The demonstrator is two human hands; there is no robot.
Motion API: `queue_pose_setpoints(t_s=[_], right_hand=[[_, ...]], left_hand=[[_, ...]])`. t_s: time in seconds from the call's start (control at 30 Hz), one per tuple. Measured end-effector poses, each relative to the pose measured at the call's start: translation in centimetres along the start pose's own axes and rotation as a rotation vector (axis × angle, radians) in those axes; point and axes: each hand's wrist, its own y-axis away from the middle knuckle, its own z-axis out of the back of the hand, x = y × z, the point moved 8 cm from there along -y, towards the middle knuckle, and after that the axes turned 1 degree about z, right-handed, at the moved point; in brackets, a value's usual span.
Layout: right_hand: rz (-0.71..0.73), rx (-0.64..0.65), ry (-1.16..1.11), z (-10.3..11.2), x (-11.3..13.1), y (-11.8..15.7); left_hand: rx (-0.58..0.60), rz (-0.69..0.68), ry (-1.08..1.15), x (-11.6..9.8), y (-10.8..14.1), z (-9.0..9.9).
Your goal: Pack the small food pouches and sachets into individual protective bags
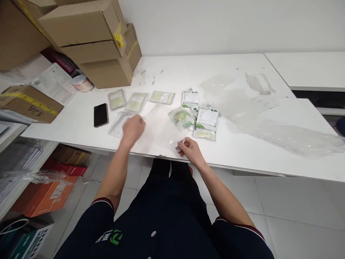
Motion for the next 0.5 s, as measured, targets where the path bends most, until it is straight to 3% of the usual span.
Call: queue_pose_setpoints(t_s=[0.07,0.13,0.2,0.23,0.27,0.33,0.4,0.47,0.5], right_hand=[[-0.049,0.054,-0.058,-1.6,-0.9,0.5],[-0.102,0.076,-0.188,-4.0,-1.7,0.7],[-0.142,0.07,-0.325,-6.6,-2.3,0.7],[-0.158,0.076,-0.374,-7.9,-2.5,0.7],[-0.173,0.102,-0.398,-9.1,-2.6,0.8],[-0.194,0.233,-0.335,-10.9,-2.1,1.1],[-0.176,0.489,-0.084,-11.6,-0.8,2.1],[-0.116,0.712,0.275,-10.1,0.7,3.2],[-0.078,0.722,0.437,-8.3,1.6,3.1]], left_hand=[[-0.233,0.082,0.143,3.2,-2.9,3.9],[-0.43,0.122,0.24,5.0,-4.4,7.0],[-0.499,0.083,0.284,4.6,-4.3,8.3],[-0.474,0.03,0.294,3.5,-3.6,8.3],[-0.403,-0.042,0.3,2.2,-2.5,7.6],[-0.128,-0.216,0.33,-1.0,0.4,4.8],[0.199,-0.353,0.34,-3.1,4.2,1.1],[0.357,-0.4,0.311,-3.5,7.4,-1.5],[0.383,-0.416,0.279,-3.2,8.5,-2.4]])
